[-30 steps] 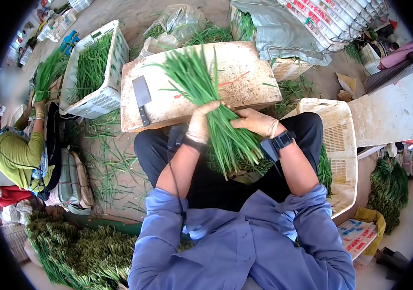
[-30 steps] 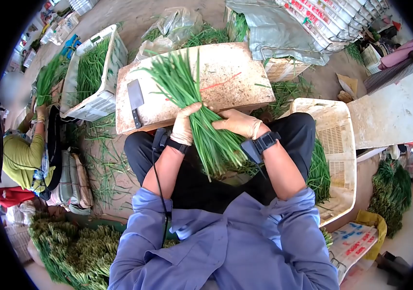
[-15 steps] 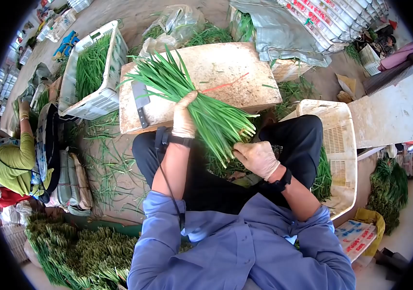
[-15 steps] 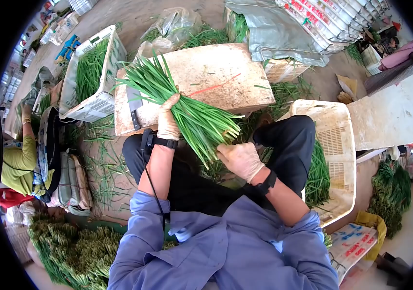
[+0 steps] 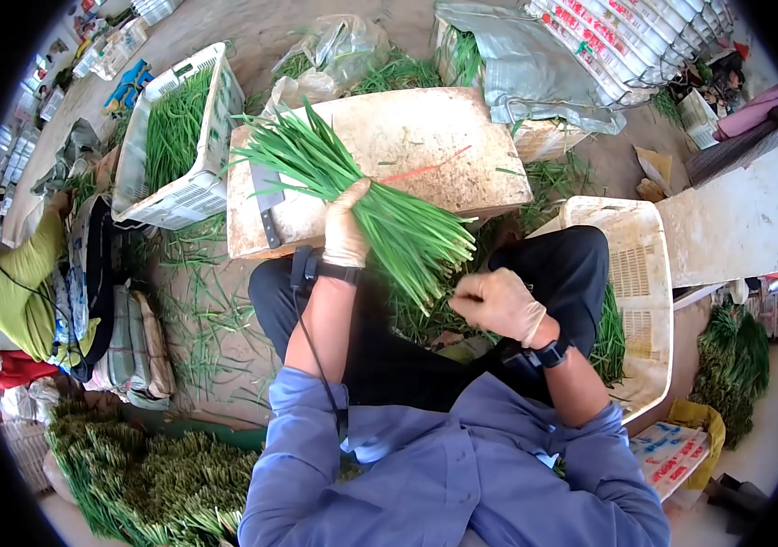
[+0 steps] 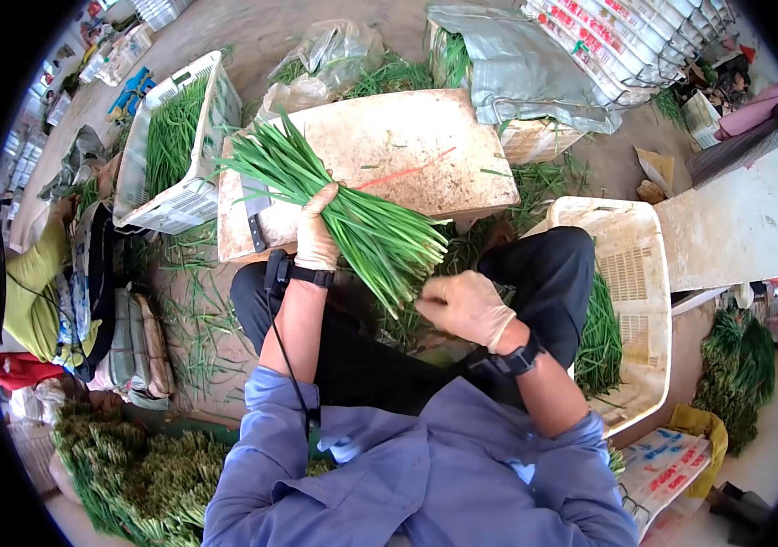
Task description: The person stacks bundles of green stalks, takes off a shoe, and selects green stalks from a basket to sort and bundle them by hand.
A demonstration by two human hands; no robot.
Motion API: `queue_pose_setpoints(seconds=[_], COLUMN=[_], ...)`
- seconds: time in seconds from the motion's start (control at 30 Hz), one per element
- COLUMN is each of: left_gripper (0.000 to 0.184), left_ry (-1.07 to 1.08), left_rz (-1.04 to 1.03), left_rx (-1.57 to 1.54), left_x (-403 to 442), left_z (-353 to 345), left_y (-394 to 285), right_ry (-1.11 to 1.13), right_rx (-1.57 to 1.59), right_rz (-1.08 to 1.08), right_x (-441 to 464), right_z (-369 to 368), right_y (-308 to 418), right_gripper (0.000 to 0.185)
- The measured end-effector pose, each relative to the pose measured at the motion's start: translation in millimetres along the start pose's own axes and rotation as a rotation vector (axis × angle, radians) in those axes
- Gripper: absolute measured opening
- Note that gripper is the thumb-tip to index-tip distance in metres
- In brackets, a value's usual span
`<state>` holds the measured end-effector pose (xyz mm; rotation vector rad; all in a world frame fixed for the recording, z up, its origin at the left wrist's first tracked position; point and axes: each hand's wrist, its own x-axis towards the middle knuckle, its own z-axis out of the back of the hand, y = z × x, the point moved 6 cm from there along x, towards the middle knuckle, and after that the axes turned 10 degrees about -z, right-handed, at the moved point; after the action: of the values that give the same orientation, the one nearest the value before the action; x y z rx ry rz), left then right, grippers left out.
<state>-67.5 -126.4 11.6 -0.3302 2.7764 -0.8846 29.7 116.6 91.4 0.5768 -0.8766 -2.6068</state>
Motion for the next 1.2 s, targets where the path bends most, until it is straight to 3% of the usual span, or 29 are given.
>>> queue_pose_setpoints(seconds=[0.07, 0.1, 0.2, 0.37, 0.5, 0.6, 0.67, 0.77, 0.93, 1.0, 1.07, 1.17, 1.2], left_gripper=[0.021, 0.021, 0.021, 0.024, 0.027, 0.03, 0.038, 0.032, 0.031, 0.032, 0.033, 0.047, 0.052], left_ry=[-0.011, 0.0, 0.004, -0.008, 0.0, -0.031, -0.047, -0.05, -0.12, -0.125, -0.124, -0.127, -0.127], left_rz=[-0.042, -0.001, -0.024, -0.012, 0.028, 0.031, 0.07, 0.056, -0.072, -0.11, -0.134, -0.059, -0.035], left_rx=[0.014, 0.019, 0.027, 0.019, -0.022, -0.055, -0.086, -0.115, -0.016, -0.014, -0.029, -0.134, -0.157], left_x=[11, 3, -3, 12, 10, 12, 11, 24, 20, 16, 12, 14, 12], left_z=[11, 0, -9, 17, 13, 10, 9, 18, 8, 2, -4, 3, 5], left_y=[11, 8, 6, 17, 17, 17, 14, 8, -17, -26, -33, -27, -24], right_ry=[-0.198, -0.271, -0.335, -0.057, -0.073, -0.12, -0.085, 0.212, 0.158, 0.273, 0.293, -0.418, -0.588], right_rx=[0.124, 0.034, 0.05, 0.802, 0.99, 0.94, 0.779, 0.499, -0.187, -0.583, -0.651, -0.172, -0.057], right_rz=[-0.057, -0.061, -0.101, -0.333, -0.344, -0.243, -0.066, 0.008, 0.178, 0.007, -0.052, 0.219, 0.285], right_x=[12, 20, 44, 56, 55, 51, 39, 21, 12, 9, 3, 13, 11], right_z=[-2, -6, -23, -40, -30, -17, -4, 2, -9, -38, -41, 10, 33], right_y=[14, 16, 11, -9, -11, -9, 4, 2, -42, -87, -104, -54, -29], right_gripper=[0.024, 0.026, 0.024, 0.015, 0.012, 0.01, 0.01, 0.012, 0.014, 0.016, 0.016, 0.006, 0.012])
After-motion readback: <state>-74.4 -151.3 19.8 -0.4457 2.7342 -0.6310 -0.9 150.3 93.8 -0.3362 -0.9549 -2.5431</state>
